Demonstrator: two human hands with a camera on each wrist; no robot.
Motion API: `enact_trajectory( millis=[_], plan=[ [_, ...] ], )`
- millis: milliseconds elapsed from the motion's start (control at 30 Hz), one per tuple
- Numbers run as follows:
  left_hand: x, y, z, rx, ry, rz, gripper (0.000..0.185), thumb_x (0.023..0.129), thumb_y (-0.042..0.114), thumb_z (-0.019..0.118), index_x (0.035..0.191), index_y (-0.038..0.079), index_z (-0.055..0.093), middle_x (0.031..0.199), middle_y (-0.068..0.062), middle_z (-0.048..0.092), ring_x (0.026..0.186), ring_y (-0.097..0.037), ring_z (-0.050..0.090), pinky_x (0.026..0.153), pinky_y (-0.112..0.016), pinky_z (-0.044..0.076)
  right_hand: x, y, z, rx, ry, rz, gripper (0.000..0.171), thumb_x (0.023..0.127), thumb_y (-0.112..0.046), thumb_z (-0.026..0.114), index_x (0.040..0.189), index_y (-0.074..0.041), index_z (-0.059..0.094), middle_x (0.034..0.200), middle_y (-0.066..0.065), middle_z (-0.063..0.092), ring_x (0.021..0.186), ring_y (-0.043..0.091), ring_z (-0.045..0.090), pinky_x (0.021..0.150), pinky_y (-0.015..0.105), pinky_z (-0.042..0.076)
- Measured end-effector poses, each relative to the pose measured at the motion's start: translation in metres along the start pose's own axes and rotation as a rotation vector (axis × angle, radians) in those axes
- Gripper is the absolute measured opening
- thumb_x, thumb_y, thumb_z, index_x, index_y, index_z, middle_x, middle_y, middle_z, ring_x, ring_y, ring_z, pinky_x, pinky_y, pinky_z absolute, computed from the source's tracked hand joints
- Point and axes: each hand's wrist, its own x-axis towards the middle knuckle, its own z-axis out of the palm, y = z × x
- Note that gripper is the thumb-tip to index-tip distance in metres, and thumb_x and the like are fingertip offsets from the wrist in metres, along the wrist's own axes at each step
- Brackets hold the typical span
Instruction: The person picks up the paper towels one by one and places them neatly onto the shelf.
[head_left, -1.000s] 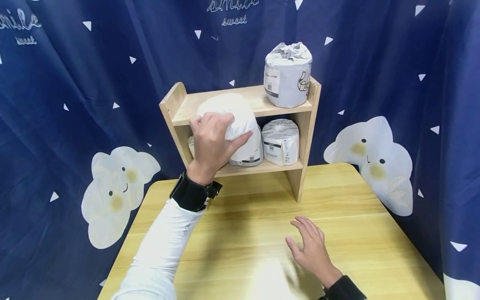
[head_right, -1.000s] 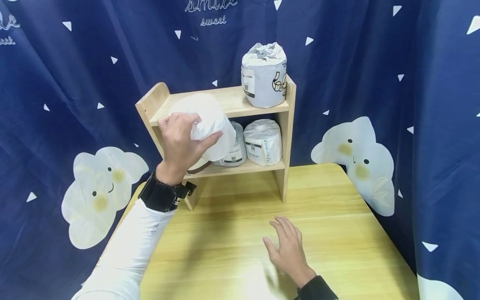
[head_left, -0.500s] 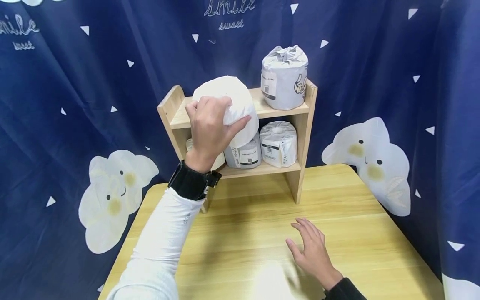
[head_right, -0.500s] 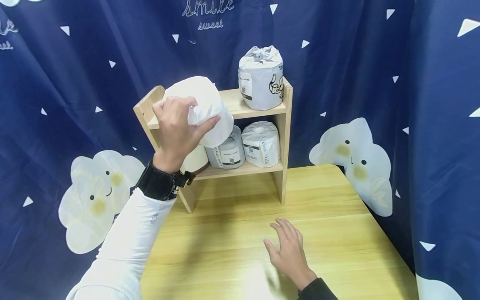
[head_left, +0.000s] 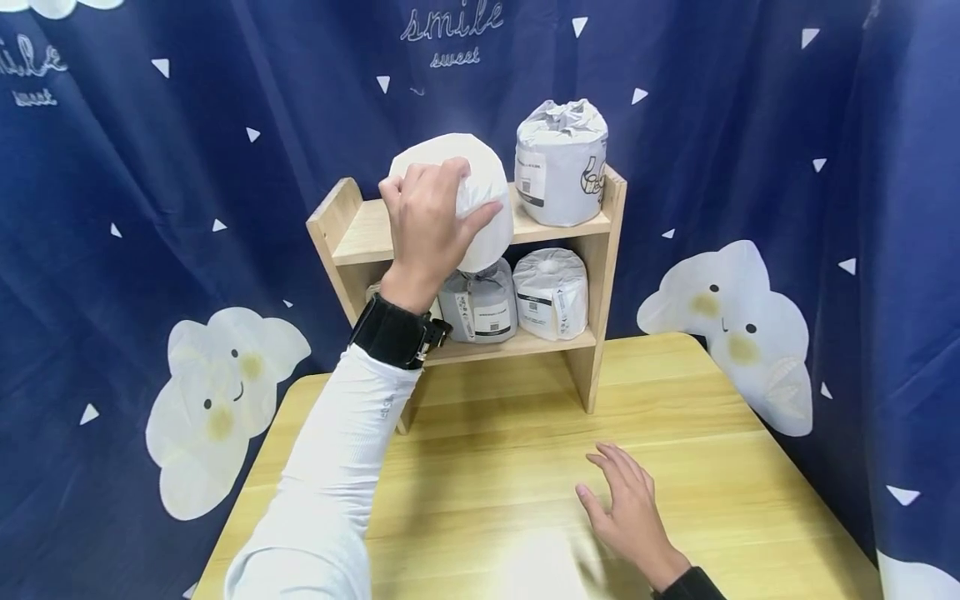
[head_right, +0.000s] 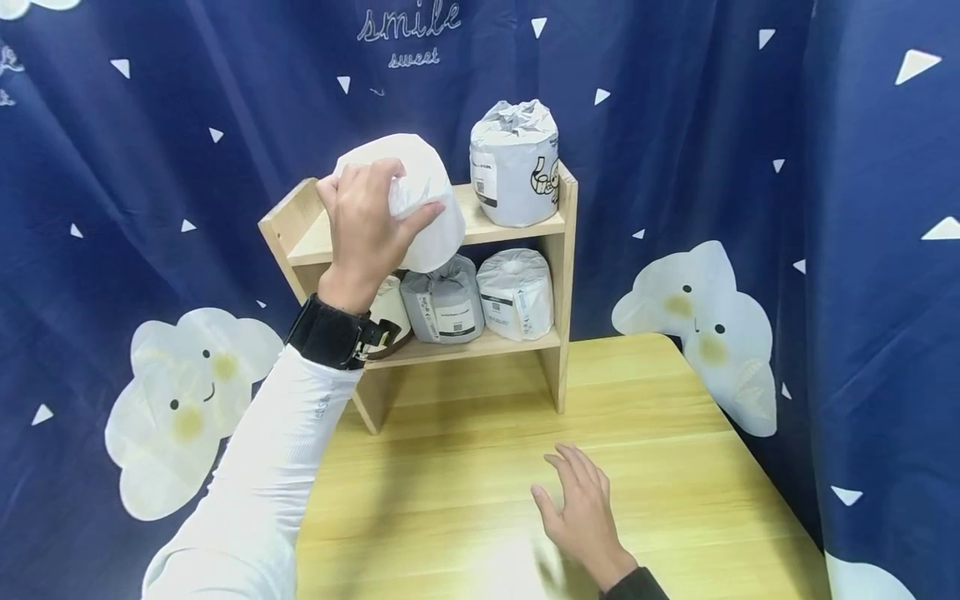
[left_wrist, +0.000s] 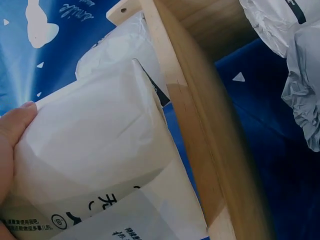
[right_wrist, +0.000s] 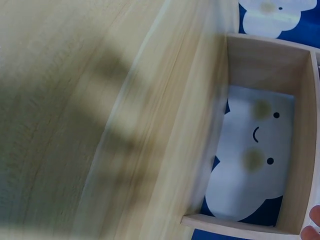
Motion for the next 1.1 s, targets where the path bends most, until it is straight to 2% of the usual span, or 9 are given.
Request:
enact_trajectory(
  millis=[733,1100],
  plan=[
    [0.027,-0.009,0.025,0.095,-0.166,-0.093,0.047,0.082,0.041,0.075,0.111,0.007,0.058,0.099,-0.012,0.068,0.101,-0.031,0.055,0.088,-0.050,0.028,-0.006,0.006,0.000,0.006,0.039,0.024,0.042,0.076,-0.014,0.074,0.113,0.003,0.062,0.125,0.025,0.056,0.118,0.044,0.046,0.089,0.065,0.030],
    [0.035,-0.014,0.038,0.134,-0.232,-0.147,0.046,0.086,0.045,0.069,0.116,0.011,0.060,0.110,-0.008,0.068,0.109,-0.029,0.054,0.094,-0.048,0.027,-0.012,0.011,-0.002,0.003,0.062,0.055,0.040,0.074,-0.013,0.076,0.109,0.003,0.064,0.123,0.024,0.058,0.117,0.044,0.048,0.089,0.065,0.029]
  ],
)
